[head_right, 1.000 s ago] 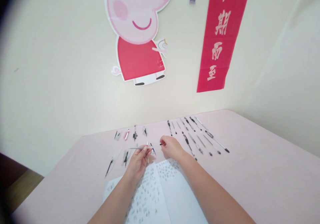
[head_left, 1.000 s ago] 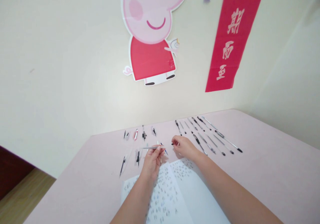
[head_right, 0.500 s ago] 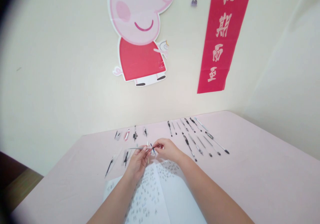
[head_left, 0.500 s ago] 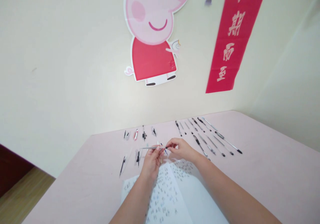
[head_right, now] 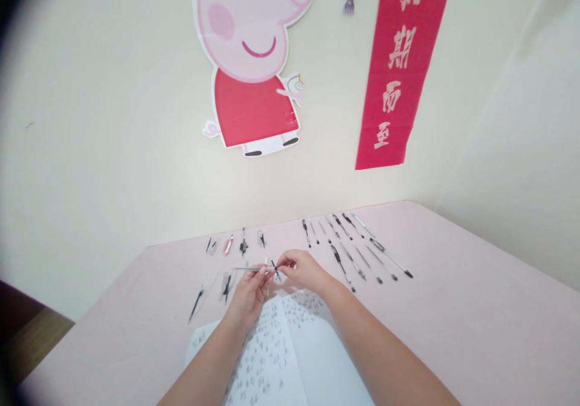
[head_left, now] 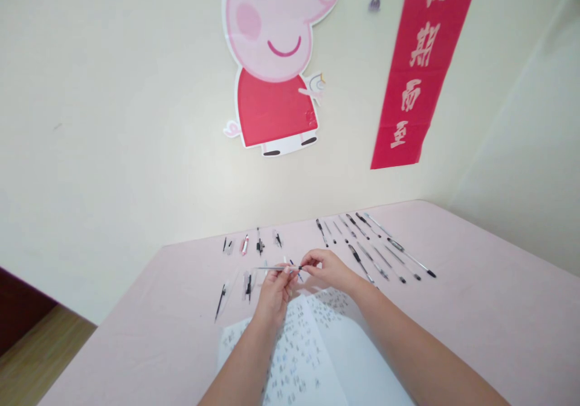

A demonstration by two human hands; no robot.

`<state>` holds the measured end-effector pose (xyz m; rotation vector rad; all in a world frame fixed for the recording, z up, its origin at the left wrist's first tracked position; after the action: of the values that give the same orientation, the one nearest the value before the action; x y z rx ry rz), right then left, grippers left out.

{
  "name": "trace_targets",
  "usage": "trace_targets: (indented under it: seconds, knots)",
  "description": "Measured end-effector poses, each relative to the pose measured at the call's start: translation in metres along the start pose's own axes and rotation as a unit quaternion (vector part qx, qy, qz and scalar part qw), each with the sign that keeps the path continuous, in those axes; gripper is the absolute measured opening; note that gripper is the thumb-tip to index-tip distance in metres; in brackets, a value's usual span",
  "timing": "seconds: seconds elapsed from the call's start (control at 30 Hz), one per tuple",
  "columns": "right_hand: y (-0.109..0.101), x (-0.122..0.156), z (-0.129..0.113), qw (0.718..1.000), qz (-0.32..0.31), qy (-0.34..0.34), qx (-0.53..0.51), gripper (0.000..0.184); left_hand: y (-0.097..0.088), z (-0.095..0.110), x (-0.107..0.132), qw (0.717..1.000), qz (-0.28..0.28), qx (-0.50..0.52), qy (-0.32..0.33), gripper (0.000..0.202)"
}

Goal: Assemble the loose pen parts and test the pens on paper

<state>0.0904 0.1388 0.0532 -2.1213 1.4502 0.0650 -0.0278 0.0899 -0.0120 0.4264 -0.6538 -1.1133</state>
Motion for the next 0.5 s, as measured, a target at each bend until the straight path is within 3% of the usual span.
trace_targets:
  seconds: [0.5]
  knots:
    - [0.0018, 0.0010, -0.0014, 1.000, 0.004, 0.006, -0.018, 0.010, -0.0003, -0.0001, -0.0008, 1.000, -0.009, -0.004, 0.004, 0.022]
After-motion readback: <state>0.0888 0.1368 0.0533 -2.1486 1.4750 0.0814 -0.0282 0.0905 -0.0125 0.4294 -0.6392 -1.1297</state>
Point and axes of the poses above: each hand's wrist, its own x-axis away from the middle knuckle, its own y-axis out of the palm, z = x × y, the point moved 8 cm from there along -x, towards the middle knuckle, and after that the axes turned 8 degrees about z, right-handed, at the moved point
